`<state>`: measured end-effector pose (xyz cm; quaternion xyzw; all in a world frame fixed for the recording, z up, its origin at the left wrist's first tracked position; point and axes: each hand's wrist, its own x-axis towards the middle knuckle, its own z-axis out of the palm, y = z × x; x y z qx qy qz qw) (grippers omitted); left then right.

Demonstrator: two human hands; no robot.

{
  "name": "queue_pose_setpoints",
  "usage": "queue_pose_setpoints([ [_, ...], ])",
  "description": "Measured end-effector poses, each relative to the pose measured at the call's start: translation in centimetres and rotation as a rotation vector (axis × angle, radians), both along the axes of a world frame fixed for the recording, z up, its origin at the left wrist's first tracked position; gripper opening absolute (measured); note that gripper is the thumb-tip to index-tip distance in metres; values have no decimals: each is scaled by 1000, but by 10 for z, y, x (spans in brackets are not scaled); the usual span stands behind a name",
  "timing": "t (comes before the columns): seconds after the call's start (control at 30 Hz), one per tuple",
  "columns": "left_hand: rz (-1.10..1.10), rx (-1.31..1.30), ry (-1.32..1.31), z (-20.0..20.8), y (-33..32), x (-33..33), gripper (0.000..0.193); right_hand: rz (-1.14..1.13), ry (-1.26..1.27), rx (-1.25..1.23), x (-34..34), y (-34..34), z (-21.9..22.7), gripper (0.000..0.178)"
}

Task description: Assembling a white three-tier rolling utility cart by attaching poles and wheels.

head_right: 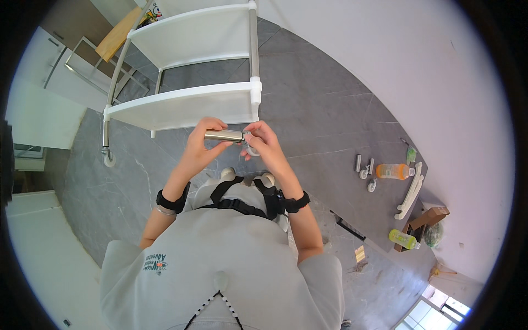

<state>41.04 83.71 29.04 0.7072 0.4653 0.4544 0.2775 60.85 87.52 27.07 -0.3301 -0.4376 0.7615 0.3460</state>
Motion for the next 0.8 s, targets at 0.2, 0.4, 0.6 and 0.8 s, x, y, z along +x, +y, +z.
queue_pose_setpoints([
  [0.2,129,193,199,-3,-1,1,33,-22,-51,88,0,-2,5,18],
  [0.4,161,268,291,-3,-3,4,34,-46,-49,51,-4,-2,-8,18],
  [0.6,194,301,283,-5,-6,4,32,-138,48,-3,-12,-5,-8,21],
  [0.8,228,310,278,-7,-5,7,33,-177,35,32,-11,-6,1,19],
])
